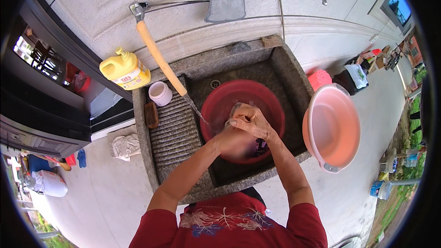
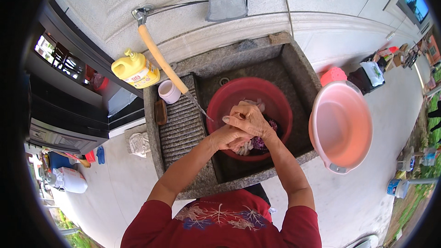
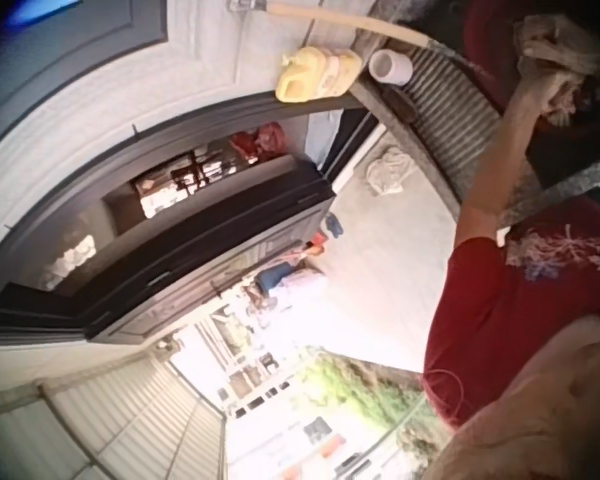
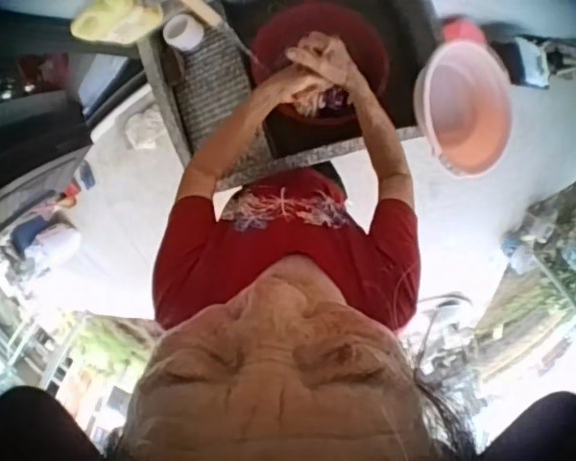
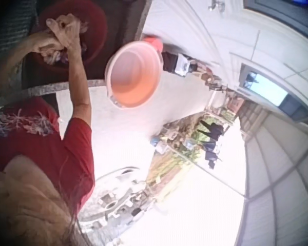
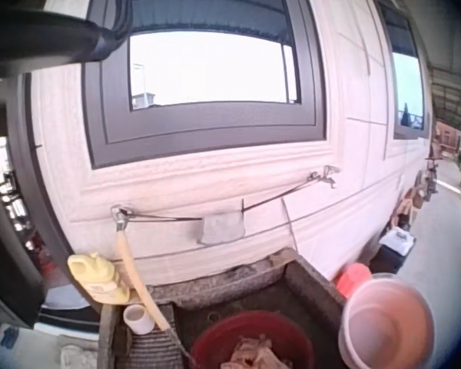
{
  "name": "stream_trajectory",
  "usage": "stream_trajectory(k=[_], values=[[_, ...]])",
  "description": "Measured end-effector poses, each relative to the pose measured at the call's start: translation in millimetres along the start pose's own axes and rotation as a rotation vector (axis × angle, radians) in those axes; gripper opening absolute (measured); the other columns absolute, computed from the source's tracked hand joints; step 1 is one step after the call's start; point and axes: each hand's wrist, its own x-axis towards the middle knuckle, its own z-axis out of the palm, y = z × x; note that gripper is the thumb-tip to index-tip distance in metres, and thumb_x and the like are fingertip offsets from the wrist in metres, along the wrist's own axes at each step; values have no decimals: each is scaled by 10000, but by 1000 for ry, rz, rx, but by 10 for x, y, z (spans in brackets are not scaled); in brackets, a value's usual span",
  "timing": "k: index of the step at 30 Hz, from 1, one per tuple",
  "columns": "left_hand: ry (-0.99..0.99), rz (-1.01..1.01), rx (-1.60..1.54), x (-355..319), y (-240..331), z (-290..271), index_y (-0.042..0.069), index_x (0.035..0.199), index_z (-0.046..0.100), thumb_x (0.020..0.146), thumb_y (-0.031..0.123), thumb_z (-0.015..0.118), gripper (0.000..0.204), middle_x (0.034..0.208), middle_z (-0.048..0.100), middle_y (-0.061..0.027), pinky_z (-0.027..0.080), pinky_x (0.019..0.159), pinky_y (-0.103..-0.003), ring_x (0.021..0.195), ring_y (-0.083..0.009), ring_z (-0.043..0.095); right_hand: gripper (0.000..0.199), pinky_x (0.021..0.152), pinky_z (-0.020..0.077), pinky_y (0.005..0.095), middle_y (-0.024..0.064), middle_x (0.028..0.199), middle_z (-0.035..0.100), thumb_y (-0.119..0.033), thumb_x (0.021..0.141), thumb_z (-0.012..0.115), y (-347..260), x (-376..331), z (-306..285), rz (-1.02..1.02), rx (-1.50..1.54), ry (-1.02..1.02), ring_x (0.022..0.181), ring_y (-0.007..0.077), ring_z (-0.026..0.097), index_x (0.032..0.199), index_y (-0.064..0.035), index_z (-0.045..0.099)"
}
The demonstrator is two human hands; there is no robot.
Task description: The person washes several pieces of clothing by hand in a red basin placed in an outdoor stone sink. They scrub and rinse a black garment, then a light-colored cloth, and finally a patterned cloth, transferring each to a pink basin after rinsing.
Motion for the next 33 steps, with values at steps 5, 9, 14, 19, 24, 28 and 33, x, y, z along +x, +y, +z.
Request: stream_trajectory(k=[5, 9, 14, 19, 24, 28, 33], values=[[139, -150, -20, 36, 3, -20, 57, 779, 506, 794, 140, 600, 126, 539, 442, -27, 277, 325, -274, 373, -118, 384, 356, 517, 426, 333, 96, 571, 538, -314, 846, 608, 31, 79, 100, 83, -75, 163, 528, 168, 515, 699, 10, 621], [328, 190, 564, 117, -171, 4, -7, 803, 537, 786, 166, 567, 176, 629, 568, -119, 438, 450, -374, 509, -245, 549, 365, 529, 438, 319, 100, 547, 552, -298, 867, 568, 175, 61, 219, 289, -84, 256, 523, 136, 523, 703, 26, 609], [512, 61, 1062, 113, -177, 40, -29, 901, 560, 776, 250, 579, 306, 774, 635, -199, 499, 674, -445, 782, -361, 624, 236, 542, 451, 293, 55, 609, 573, -231, 863, 589, 285, 47, 368, 263, -15, 422, 584, 91, 539, 836, 0, 631], [593, -39, 1160, 85, -41, 32, -14, 1115, 435, 702, 242, 668, 539, 773, 638, -220, 504, 679, -462, 807, -373, 631, 107, 542, 449, 250, 18, 687, 597, -125, 818, 649, 333, -4, 472, 342, 490, 621, 574, 121, 543, 856, -27, 629], [428, 351, 753, -131, 107, -25, 59, 1325, 160, 664, 365, 796, 967, 1207, 462, -217, 474, 804, -411, 946, -354, 594, 96, 528, 467, 226, 4, 667, 570, -9, 794, 662, 122, -83, 340, 262, 971, 809, 575, 92, 549, 772, -59, 583], [199, -113, -401, -389, 179, -339, 109, 1420, 111, 753, 686, 559, 990, 1275, 434, -186, 465, 813, -490, 959, -336, 579, 89, 545, 548, 297, 21, 677, 563, 37, 818, 589, -52, -176, 282, 231, 1177, 816, 567, 110, 553, 801, -48, 569], [-238, -81, -1006, -551, -333, -91, 44, 1257, 468, 833, 645, 463, 735, 1265, 498, -172, 336, 897, -707, 1132, -472, 473, 93, 562, 546, 264, -11, 683, 544, 45, 818, 580, -379, -252, 523, 161, 1022, 594, 601, 66, 541, 815, -45, 554]])
